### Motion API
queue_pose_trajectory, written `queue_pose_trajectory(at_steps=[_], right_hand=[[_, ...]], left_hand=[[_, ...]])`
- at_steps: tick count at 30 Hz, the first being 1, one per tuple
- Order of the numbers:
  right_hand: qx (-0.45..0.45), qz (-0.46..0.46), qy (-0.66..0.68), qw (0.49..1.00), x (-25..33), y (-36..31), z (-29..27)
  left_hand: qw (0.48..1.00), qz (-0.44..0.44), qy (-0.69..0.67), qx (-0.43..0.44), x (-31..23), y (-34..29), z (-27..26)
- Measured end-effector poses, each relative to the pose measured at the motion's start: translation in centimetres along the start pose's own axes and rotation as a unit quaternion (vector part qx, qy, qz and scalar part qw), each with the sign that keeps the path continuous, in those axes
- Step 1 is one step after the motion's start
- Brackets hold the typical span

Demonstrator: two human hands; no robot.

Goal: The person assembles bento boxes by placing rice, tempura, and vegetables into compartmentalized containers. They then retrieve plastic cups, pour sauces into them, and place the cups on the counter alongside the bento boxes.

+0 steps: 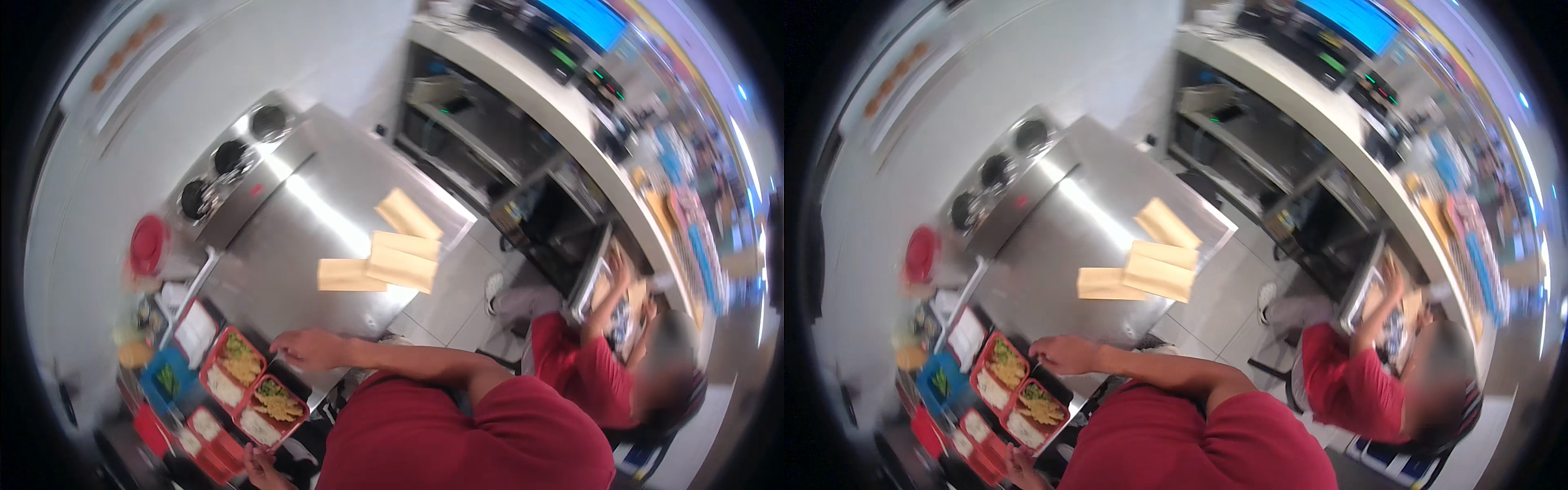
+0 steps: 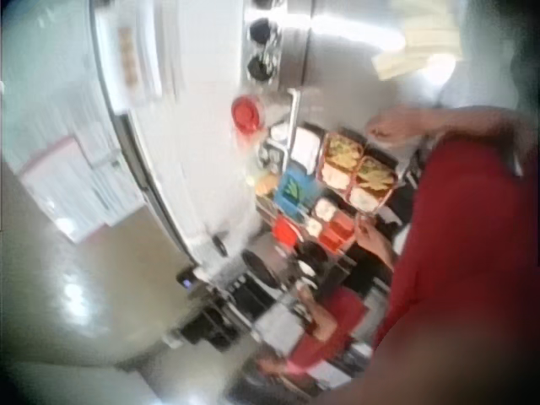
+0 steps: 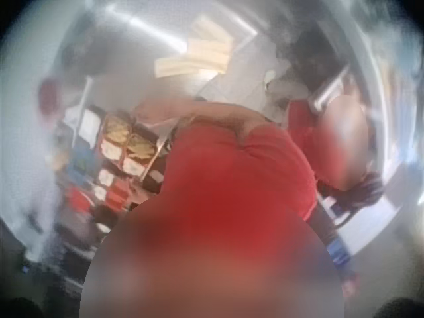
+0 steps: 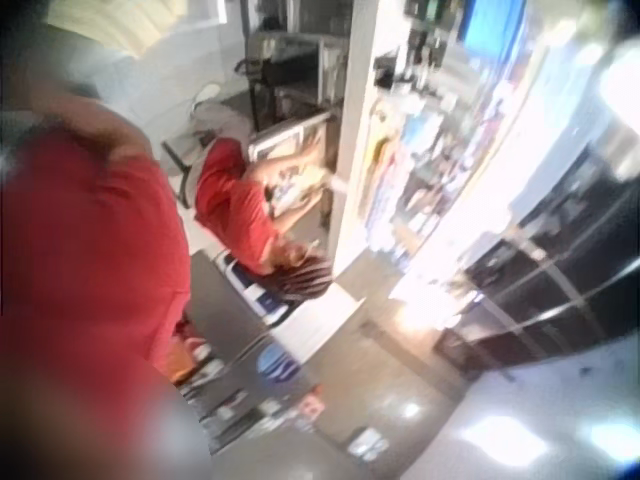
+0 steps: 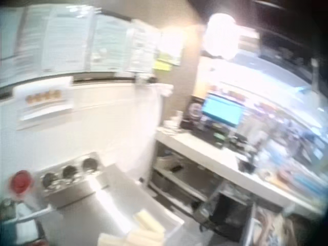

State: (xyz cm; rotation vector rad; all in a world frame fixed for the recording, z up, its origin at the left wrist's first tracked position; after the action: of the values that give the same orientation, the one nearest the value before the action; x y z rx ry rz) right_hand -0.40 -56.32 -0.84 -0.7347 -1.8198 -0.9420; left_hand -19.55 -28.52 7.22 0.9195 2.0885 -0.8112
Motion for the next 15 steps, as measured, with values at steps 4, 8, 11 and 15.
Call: queue_pose_trajectory(at_steps=[4,8,11,15], right_hand=[[-0.079,0.024,-0.040,0.996,1.4,-5.5,-1.6],[-0.251,0.148,-0.139,0.946,0.7,-16.8,-2.7],[-0.454,0.232,-0.004,0.860,1.5,-28.4,-0.7],[-0.632,0.345,0.006,0.694,5.0,-42.0,5.4]], left_hand=[[0.950,0.181,0.232,0.105,-2.4,1.6,4.0],[0.887,0.203,0.228,0.347,-3.3,1.1,7.3],[0.807,0.276,0.340,0.397,-2.8,-0.3,8.1],[0.736,0.372,0.398,0.401,-0.5,-3.1,8.5]])
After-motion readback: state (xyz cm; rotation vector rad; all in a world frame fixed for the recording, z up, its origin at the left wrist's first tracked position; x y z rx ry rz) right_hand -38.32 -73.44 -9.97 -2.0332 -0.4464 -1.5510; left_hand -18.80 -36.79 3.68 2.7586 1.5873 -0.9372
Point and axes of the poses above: each hand's wrist, its own y-axis towards the middle knuckle, its own z-axis out of the palm, x = y × z, the point moved 2 cm from there along y, towards the middle knuckle, and after that the axes turned 11 degrees about -z, right-handed, at the moved point
